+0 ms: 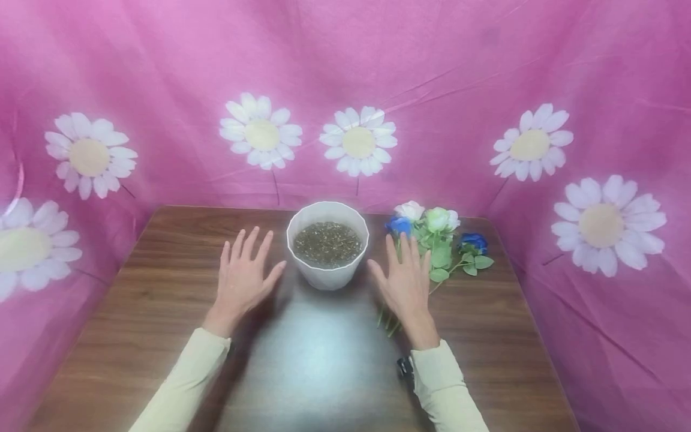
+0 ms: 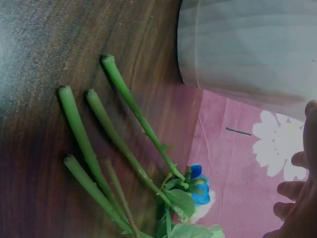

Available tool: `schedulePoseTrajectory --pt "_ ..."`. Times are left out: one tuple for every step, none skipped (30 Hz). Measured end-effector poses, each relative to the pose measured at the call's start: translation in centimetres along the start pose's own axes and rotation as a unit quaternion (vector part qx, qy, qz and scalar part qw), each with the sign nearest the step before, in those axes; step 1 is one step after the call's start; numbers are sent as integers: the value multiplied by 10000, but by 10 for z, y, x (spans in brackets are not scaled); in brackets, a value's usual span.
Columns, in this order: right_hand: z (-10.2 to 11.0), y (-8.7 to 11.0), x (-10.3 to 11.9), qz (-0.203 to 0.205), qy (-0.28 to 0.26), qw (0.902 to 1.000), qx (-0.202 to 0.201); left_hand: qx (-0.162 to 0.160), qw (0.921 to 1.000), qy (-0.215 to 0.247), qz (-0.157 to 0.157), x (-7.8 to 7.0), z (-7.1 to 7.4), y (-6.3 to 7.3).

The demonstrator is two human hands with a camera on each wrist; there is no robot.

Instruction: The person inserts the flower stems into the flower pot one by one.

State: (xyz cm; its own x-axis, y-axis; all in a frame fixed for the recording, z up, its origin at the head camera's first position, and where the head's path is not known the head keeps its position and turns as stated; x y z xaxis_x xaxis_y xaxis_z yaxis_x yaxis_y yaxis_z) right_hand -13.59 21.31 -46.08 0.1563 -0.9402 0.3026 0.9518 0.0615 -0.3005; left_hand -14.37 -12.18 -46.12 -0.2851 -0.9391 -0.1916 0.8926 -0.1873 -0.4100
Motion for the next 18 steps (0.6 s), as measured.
schedulePoseTrajectory --pt "0 0 0 -1 1 10000 -5 17 10000 -3 3 0 0 0" --pt "-1 0 0 -7 3 10000 -7 32 10000 -4 6 1 -1 0" --pt "-1 0 0 -16 1 10000 -15 37 10000 -4 6 1 -1 0" --pt "-2 0 -1 -21 8 10000 -20 35 10000 2 8 2 -1 -1" --pt "-2 0 -1 -27 6 10000 -36 38 10000 2 13 3 -1 -1" --pt "-2 0 -1 -40 3 10000 -46 34 10000 7 15 3 -1 0" --pt "-2 0 -1 -52 -7 10000 -59 9 10000 12 10 4 -1 0" --pt "-2 0 -1 -57 -16 10000 -70 -24 10000 22 3 5 -1 0" --pt "-1 0 -2 -54 -36 9999 -83 -56 10000 35 -6 5 -1 0" --pt "-1 -1 -2 -42 -83 9999 -95 -79 10000 55 -13 6 -1 0" --pt "0 -1 -3 -20 -141 9998 -114 -92 9999 79 -26 6 -1 0" --pt "2 -1 -4 2 -213 9997 -130 -103 9999 122 -40 6 -1 0" --pt "3 -1 -6 28 -300 9994 -162 -116 9997 191 -51 6 -1 0" --pt "4 -1 -9 48 -389 9990 -200 -123 9995 276 -58 6 0 -1" --pt "5 -1 -12 65 -482 9985 -249 -135 9991 393 -62 6 0 -1" --pt "7 0 -16 76 -570 9979 -306 -153 9986 505 -67 6 1 -2" --pt "8 1 -20 74 -635 9973 -364 -163 9979 618 -69 6 1 -3" --pt "10 2 -24 62 -688 9967 -433 -176 9971 731 -75 6 2 -3"
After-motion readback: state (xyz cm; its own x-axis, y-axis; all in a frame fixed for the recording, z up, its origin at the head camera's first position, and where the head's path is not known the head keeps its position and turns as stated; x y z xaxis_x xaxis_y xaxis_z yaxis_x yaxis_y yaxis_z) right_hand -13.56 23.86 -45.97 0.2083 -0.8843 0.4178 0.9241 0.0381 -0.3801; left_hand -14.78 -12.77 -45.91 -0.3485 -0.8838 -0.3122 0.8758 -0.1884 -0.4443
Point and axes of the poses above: each hand's wrist, its own y-axis away from the middle knuckle, its own z-axis out of the back of the hand, x = y × z, the point moved 1 cm from there along -y, towards the middle knuckle, and after that the axes turned 2 degrees about -x, right-handed, at the moved point
